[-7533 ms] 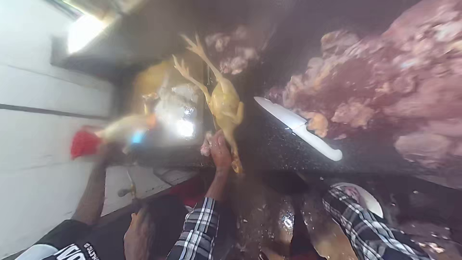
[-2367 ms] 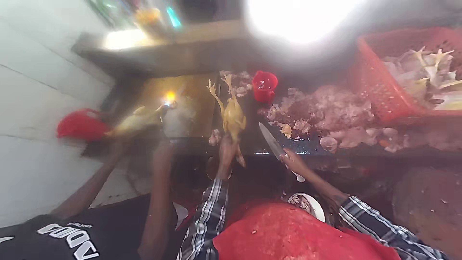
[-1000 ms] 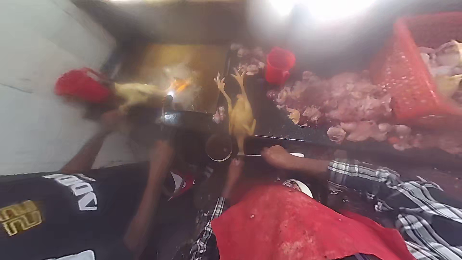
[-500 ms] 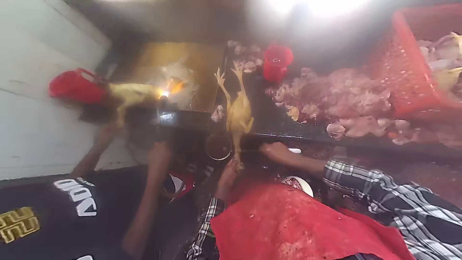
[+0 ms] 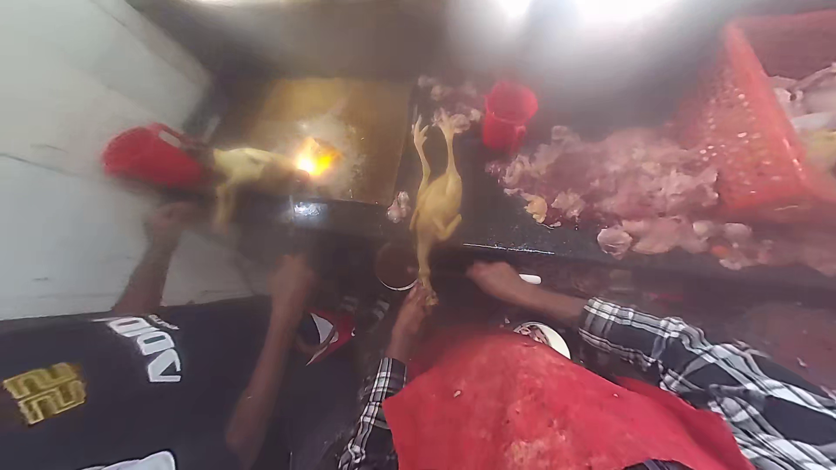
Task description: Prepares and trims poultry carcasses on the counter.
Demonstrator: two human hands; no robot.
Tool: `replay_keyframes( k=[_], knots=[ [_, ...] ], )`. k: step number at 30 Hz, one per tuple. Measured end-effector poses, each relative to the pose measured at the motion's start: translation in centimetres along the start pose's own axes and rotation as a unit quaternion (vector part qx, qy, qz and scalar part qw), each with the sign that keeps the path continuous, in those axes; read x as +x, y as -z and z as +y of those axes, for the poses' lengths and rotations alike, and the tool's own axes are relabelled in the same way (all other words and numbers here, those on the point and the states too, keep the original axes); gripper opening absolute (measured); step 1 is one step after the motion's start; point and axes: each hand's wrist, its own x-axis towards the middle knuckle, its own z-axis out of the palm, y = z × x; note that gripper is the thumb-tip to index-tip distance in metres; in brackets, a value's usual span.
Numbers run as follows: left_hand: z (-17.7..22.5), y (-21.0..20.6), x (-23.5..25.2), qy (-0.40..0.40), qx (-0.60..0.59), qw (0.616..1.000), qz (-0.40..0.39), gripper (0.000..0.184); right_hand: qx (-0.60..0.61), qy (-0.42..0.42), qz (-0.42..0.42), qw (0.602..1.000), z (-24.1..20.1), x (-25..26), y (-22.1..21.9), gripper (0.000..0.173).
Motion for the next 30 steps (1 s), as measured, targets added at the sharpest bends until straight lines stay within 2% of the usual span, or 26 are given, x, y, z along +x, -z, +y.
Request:
replay_keyframes(
  k=[1,3,6,7,11,15,17,20,21,23,25,27,28,30],
  knots=[
    [-0.1,0.1,0.3,-0.003,0.034,0.999,0.014,0.042,-0.004,0.023,-0.015,1.0,-0.1,-0.5,-0.7,0.03],
    [-0.4,0.4,1.1,-0.022,0.096,0.995,0.027,0.054,-0.019,0.019,0.003,1.0,0.9,0.1,0.8,0.029],
    [-0.7,-0.3,0.8,-0.053,0.115,0.99,0.055,0.067,-0.004,-0.062,0.055,0.997,1.4,1.9,3.9,0.034],
    [-0.2,-1.0,0.8,-0.066,0.116,0.989,0.067,0.069,-0.004,-0.074,0.044,0.996,0.6,2.0,3.9,0.035],
    [-0.6,-1.4,2.0,-0.066,0.115,0.987,0.095,0.067,-0.028,-0.004,-0.029,0.999,-0.5,-0.1,1.0,0.028],
    [-1.7,-1.3,2.5,-0.064,0.129,0.986,0.08,0.068,-0.018,-0.041,0.036,0.998,0.5,1.7,5.4,0.034],
    [-1.4,-1.7,2.6,-0.073,0.136,0.985,0.074,0.07,-0.011,-0.051,0.001,0.999,-0.6,1.7,5.6,0.031],
    [-1.5,-1.5,3.0,-0.08,0.147,0.984,0.066,0.069,-0.071,0.002,-0.108,0.992,-1.4,0.0,5.6,0.022],
    [-1.6,-1.3,2.9,-0.079,0.154,0.983,0.06,0.068,-0.084,0.018,-0.118,0.989,-1.3,-0.4,5.8,0.021],
    [-1.1,-1.1,3.1,-0.076,0.168,0.982,0.04,0.07,-0.065,0.013,-0.067,0.996,-0.6,-0.2,7.3,0.024],
    [-0.8,-0.7,3.0,-0.071,0.171,0.983,0.015,0.073,-0.036,-0.028,-0.02,0.999,-0.7,0.6,8.1,0.03],
    [-0.2,0.3,3.1,-0.065,0.168,0.983,0.037,0.059,-0.037,-0.04,-0.071,0.996,-1.0,0.3,7.6,0.028],
    [0.3,1.0,3.2,-0.074,0.158,0.982,0.078,0.05,-0.057,-0.036,-0.124,0.99,-1.0,-0.7,6.9,0.024],
    [2.8,2.0,3.4,-0.118,0.14,0.969,0.166,0.042,-0.106,-0.027,-0.222,0.969,0.5,-2.3,4.6,0.02]
  ],
)
